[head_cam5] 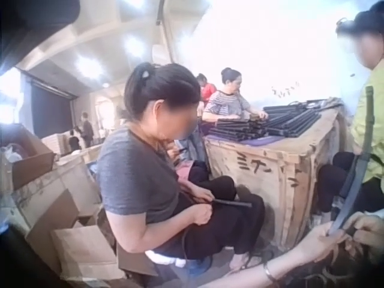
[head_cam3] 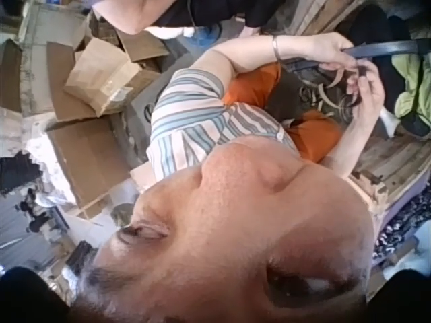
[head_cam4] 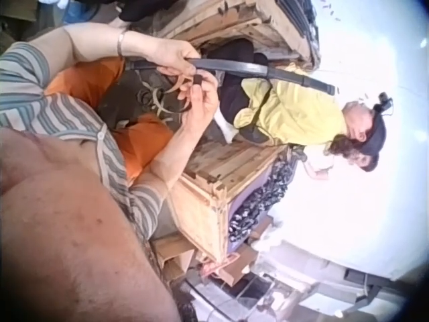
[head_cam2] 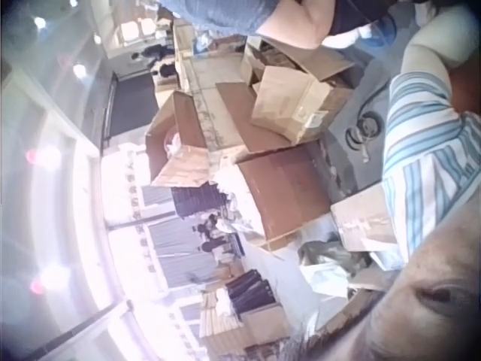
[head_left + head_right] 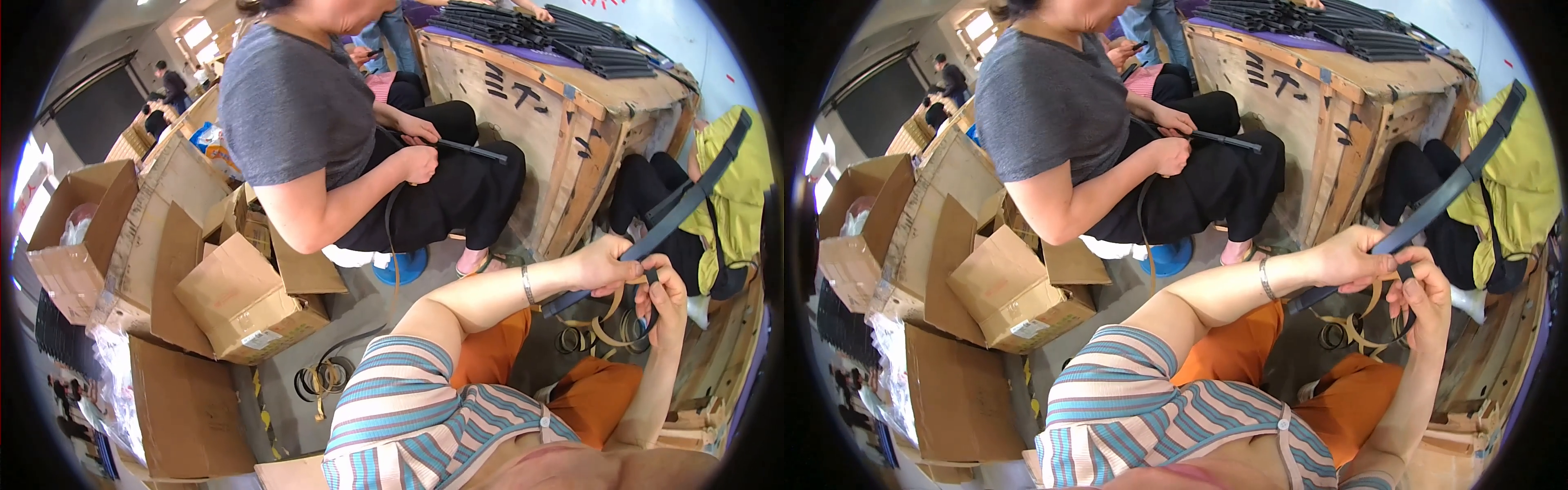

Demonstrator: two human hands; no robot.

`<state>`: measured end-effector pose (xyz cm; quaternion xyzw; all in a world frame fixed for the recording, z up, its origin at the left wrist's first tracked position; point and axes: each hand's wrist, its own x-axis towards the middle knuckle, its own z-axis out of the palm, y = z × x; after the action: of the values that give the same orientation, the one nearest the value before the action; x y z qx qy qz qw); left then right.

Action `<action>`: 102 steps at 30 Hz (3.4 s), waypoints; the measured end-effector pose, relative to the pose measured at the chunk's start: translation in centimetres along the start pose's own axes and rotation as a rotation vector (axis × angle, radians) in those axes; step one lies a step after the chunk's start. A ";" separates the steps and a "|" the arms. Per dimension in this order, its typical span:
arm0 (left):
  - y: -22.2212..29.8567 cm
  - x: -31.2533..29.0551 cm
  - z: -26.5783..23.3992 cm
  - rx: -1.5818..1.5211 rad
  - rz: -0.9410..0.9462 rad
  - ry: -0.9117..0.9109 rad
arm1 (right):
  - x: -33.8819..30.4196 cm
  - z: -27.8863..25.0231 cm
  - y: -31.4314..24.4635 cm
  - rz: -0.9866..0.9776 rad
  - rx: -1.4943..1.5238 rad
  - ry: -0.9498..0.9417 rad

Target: Applying adhesive strips to black plastic components in a workshop.

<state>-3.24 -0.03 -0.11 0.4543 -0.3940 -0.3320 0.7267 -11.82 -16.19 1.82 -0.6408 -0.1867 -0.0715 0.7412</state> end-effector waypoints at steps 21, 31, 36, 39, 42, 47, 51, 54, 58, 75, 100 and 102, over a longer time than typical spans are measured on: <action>-0.2 0.2 -0.3 0.193 -0.048 0.164 | 0.8 -2.0 -0.5 -0.061 -0.128 0.285; -0.5 0.4 0.5 0.333 -0.083 0.166 | 1.2 -2.1 0.6 -0.206 -0.324 0.370; -0.6 0.4 0.6 0.255 -0.095 0.138 | 1.0 -2.3 0.7 -0.242 -0.322 0.360; -0.5 0.3 0.7 0.253 -0.101 0.141 | 1.1 -2.4 0.7 -0.223 -0.321 0.370; -0.4 0.3 0.8 0.239 -0.110 0.130 | 1.2 -2.4 0.8 -0.251 -0.291 0.376; -0.4 0.3 0.9 0.252 -0.099 0.123 | 1.1 -2.6 0.7 -0.231 -0.333 0.375; -0.4 0.2 0.8 0.249 -0.096 0.125 | 1.0 -2.5 0.7 -0.227 -0.349 0.376; -0.4 0.2 0.8 0.260 -0.091 0.125 | 1.1 -2.4 0.6 -0.253 -0.348 0.380; -0.4 0.2 0.9 0.248 -0.098 0.125 | 1.0 -2.4 0.6 -0.235 -0.356 0.379; -0.6 0.0 1.2 0.283 -0.105 0.106 | 1.3 -2.0 0.7 -0.235 -0.350 0.449; -1.5 0.6 1.8 0.314 0.034 0.123 | 1.2 -1.9 0.0 -0.205 -0.337 0.365; -1.6 0.6 1.9 0.453 0.074 0.176 | 1.2 -1.8 -0.1 -0.206 -0.400 0.381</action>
<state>-4.84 -1.86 -0.93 0.6180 -0.4098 -0.1675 0.6497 -10.46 -17.85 2.17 -0.7270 -0.0906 -0.3007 0.6106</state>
